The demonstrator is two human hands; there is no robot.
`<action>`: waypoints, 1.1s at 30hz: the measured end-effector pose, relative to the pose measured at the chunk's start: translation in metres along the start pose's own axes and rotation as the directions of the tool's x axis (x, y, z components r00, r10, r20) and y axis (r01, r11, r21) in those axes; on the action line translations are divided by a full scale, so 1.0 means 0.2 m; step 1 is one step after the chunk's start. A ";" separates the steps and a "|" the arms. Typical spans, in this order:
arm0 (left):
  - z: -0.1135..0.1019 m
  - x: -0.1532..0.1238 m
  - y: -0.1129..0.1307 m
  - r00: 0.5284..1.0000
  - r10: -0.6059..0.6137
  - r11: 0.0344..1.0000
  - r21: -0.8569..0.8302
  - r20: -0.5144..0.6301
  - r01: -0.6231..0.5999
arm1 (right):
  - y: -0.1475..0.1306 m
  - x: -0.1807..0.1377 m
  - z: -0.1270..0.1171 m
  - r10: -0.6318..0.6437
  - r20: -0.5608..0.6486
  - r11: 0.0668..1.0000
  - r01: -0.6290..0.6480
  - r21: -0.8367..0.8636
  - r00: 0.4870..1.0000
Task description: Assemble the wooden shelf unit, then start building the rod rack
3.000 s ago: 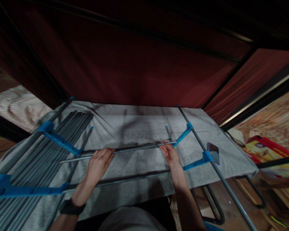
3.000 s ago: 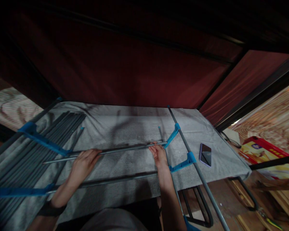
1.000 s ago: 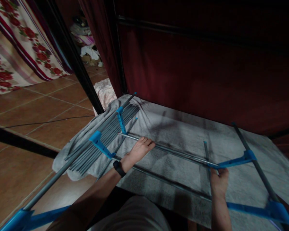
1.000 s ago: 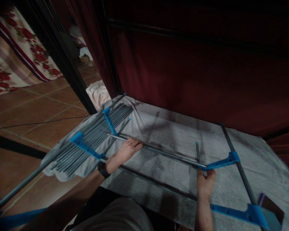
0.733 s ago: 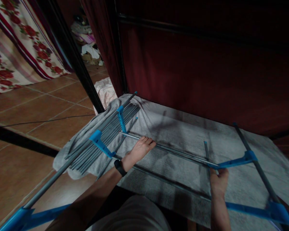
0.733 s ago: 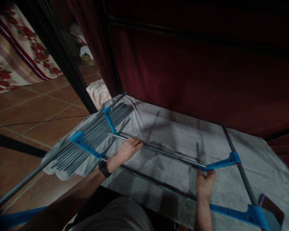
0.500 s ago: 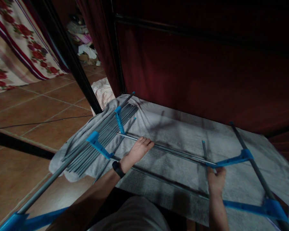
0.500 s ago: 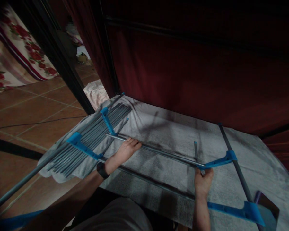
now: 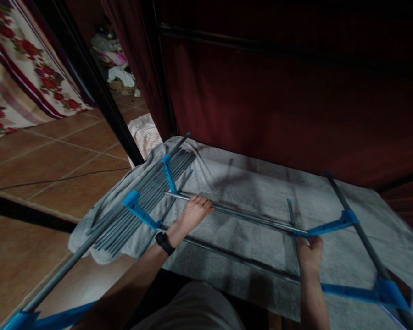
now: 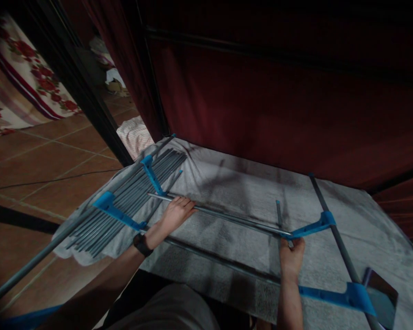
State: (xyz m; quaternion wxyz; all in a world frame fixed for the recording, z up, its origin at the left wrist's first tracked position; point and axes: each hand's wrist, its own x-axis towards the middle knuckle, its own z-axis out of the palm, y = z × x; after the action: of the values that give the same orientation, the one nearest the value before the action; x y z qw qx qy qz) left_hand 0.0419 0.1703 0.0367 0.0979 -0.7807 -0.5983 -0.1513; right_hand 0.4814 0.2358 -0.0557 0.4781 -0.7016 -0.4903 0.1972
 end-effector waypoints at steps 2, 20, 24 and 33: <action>0.00 0.00 0.00 1.000 0.004 1.000 -0.011 0.009 -0.004 | 0.00 0.00 0.00 0.054 -0.018 0.999 -0.054 0.010 0.998; 0.09 0.02 -0.06 0.993 0.107 0.994 -0.008 -0.040 -0.107 | -0.10 -0.02 0.03 0.075 -0.054 0.995 -0.071 0.066 0.996; 0.09 0.02 -0.07 0.995 0.101 0.995 -0.021 -0.023 -0.102 | -0.11 -0.02 0.03 0.094 -0.061 0.994 -0.090 0.062 0.994; 0.04 0.06 -0.07 0.991 0.130 0.991 0.000 0.037 -0.130 | -0.11 -0.02 0.04 0.087 -0.059 0.996 -0.085 0.027 0.994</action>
State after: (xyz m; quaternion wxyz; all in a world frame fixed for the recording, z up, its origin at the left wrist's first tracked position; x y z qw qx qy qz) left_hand 0.0322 0.1879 0.0324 0.0972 -0.8207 -0.5479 -0.1294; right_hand 0.4638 0.2371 -0.0415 0.4921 -0.7218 -0.4426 0.2023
